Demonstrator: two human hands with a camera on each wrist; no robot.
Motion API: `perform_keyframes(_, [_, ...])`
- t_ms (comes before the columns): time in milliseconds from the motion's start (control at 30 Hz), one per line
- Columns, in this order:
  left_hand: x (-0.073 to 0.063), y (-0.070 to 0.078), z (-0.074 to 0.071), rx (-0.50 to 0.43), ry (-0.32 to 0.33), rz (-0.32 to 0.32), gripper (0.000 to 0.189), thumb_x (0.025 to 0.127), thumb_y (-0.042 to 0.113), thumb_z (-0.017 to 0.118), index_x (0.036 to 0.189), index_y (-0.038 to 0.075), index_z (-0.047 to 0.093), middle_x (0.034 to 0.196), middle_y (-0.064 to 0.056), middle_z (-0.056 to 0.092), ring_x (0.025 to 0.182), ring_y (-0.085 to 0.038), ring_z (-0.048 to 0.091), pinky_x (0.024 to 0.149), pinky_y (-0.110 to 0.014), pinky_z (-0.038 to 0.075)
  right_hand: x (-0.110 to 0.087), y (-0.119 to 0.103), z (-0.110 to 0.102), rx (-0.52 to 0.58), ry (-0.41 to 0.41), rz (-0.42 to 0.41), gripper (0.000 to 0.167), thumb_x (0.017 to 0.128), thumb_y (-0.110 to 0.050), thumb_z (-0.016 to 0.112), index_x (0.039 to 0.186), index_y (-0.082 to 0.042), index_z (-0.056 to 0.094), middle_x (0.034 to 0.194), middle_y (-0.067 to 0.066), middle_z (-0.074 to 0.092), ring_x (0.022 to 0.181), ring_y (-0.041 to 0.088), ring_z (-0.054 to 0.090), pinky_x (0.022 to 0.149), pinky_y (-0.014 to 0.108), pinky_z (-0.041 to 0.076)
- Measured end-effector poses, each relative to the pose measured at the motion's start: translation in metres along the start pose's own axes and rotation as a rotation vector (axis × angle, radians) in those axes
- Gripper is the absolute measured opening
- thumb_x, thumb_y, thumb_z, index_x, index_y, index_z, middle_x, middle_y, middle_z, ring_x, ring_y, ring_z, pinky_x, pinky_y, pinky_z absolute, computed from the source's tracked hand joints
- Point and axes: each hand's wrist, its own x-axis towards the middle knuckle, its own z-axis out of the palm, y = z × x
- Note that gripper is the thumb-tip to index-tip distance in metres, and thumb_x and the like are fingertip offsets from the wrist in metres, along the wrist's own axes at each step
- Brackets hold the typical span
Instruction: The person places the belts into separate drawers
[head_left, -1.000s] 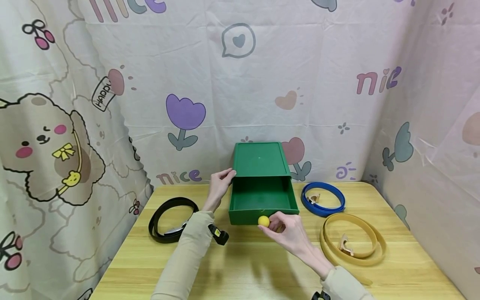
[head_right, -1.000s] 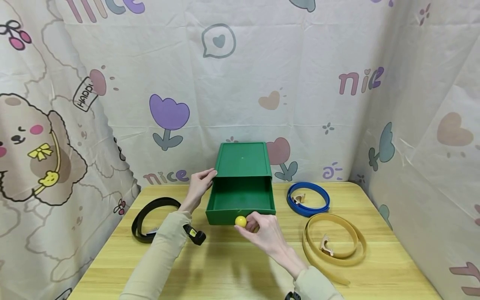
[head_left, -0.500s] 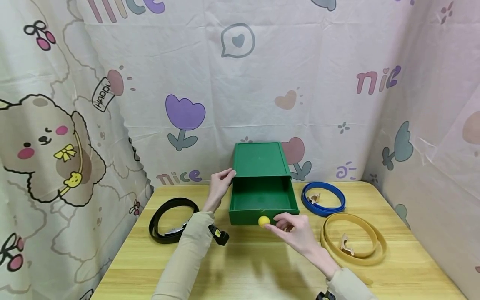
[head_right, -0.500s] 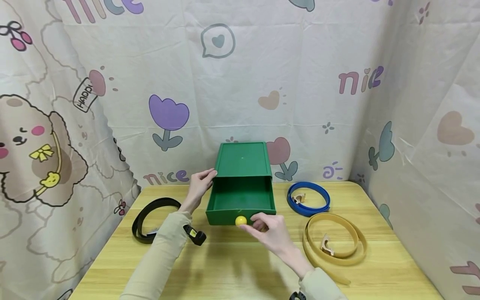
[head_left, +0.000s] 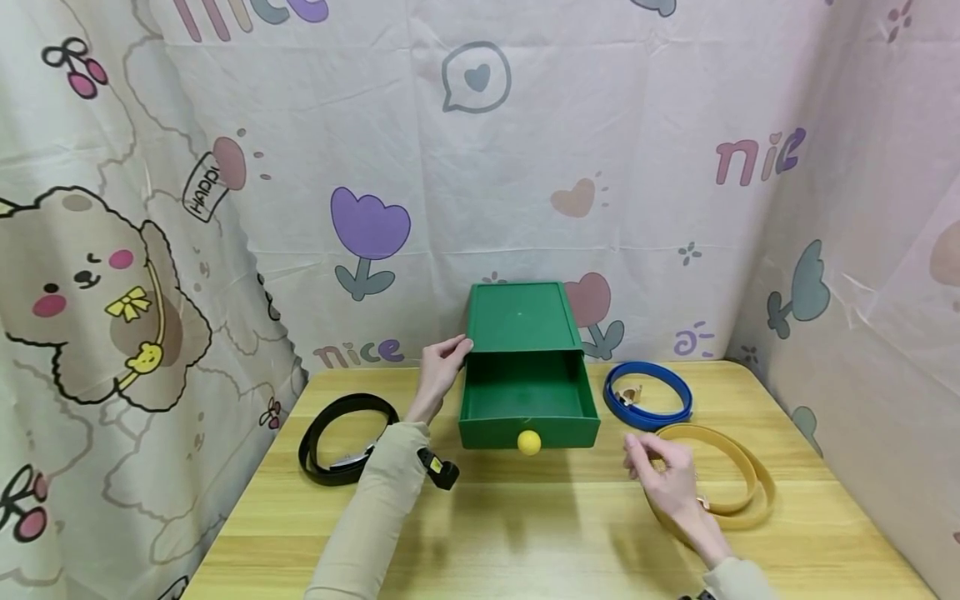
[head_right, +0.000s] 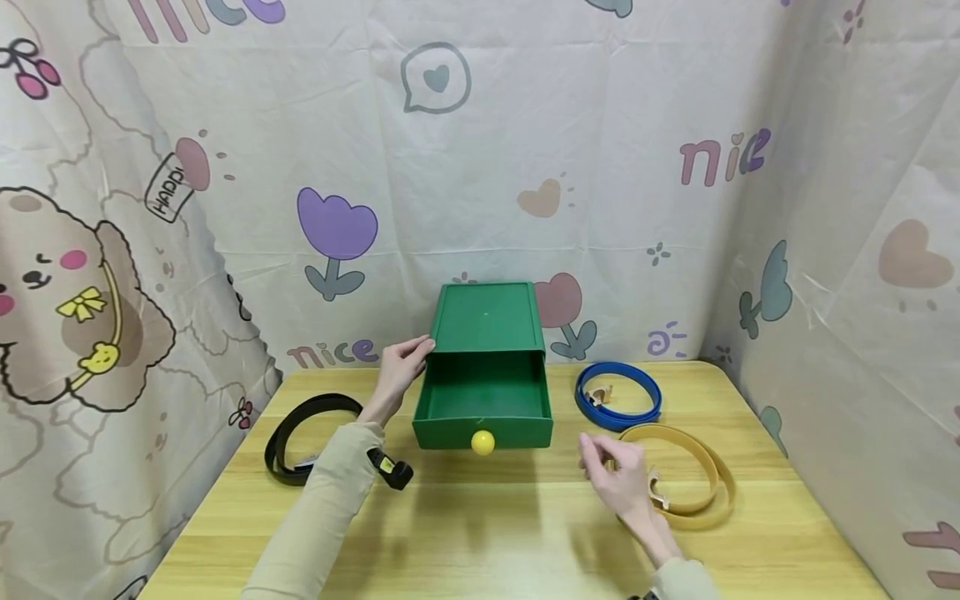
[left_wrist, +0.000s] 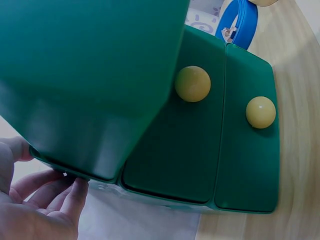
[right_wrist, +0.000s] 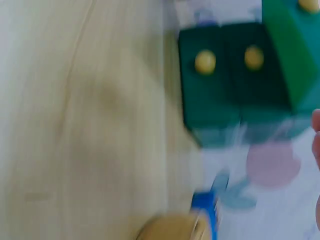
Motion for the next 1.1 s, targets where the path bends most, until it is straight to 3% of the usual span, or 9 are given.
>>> perform_keyframes(133, [0.001,-0.001,0.000,-0.007,0.009,0.002,0.042,0.100,0.025,0.062,0.136,0.004,0.063,0.140,-0.019,0.062,0.129,-0.032,0.060,0.109,-0.045,0.050,-0.017,0.015,-0.033,-0.199,-0.081,0.212,0.030,0.078,0.022,0.064,0.073,-0.007,0.069,0.054,0.004,0.062,0.044,0.001,0.055,0.044,0.011,0.045])
perform_keyframes(333, [0.001,-0.001,0.000,0.002,0.012,-0.005,0.043,0.100,0.025,0.063,0.137,0.003,0.062,0.140,-0.020,0.062,0.130,-0.032,0.060,0.109,-0.045,0.051,-0.027,0.020,-0.075,-0.490,-0.205,0.510,0.011,0.088,-0.005,0.073,0.081,-0.014,0.075,0.067,-0.005,0.070,0.062,-0.010,0.057,0.055,0.012,0.046])
perform_keyframes(500, [0.000,-0.001,0.000,-0.001,0.010,-0.005,0.043,0.100,0.024,0.062,0.138,0.003,0.061,0.140,-0.020,0.061,0.130,-0.032,0.060,0.109,-0.045,0.051,-0.030,0.022,-0.100,-0.582,-0.340,0.649,0.010,0.088,-0.019,0.076,0.079,-0.019,0.074,0.072,-0.011,0.071,0.068,-0.010,0.056,0.062,0.018,0.047])
perform_keyframes(733, [0.001,-0.002,0.000,0.006,0.013,0.002,0.043,0.100,0.026,0.062,0.137,0.004,0.063,0.139,-0.019,0.063,0.129,-0.032,0.061,0.109,-0.045,0.051,-0.031,0.019,-0.121,-0.620,-0.495,0.756,0.016,0.086,-0.029,0.079,0.073,-0.023,0.073,0.072,-0.013,0.068,0.068,-0.009,0.053,0.060,0.019,0.043])
perform_keyframes(900, [0.001,-0.001,0.001,-0.003,0.008,0.000,0.043,0.101,0.025,0.061,0.137,0.003,0.062,0.140,-0.020,0.062,0.130,-0.032,0.060,0.109,-0.045,0.050,-0.035,0.016,-0.126,-0.565,-0.615,0.738,0.014,0.083,-0.031,0.081,0.072,-0.026,0.074,0.072,-0.016,0.067,0.070,-0.010,0.052,0.061,0.019,0.045])
perform_keyframes(1100, [0.001,0.000,0.001,-0.007,0.001,0.000,0.044,0.101,0.025,0.061,0.138,0.002,0.061,0.140,-0.020,0.062,0.130,-0.032,0.059,0.110,-0.045,0.050,-0.045,0.018,-0.125,-0.483,-0.684,0.672,0.012,0.079,-0.028,0.085,0.080,-0.022,0.075,0.076,-0.017,0.067,0.072,-0.011,0.053,0.062,0.020,0.049])
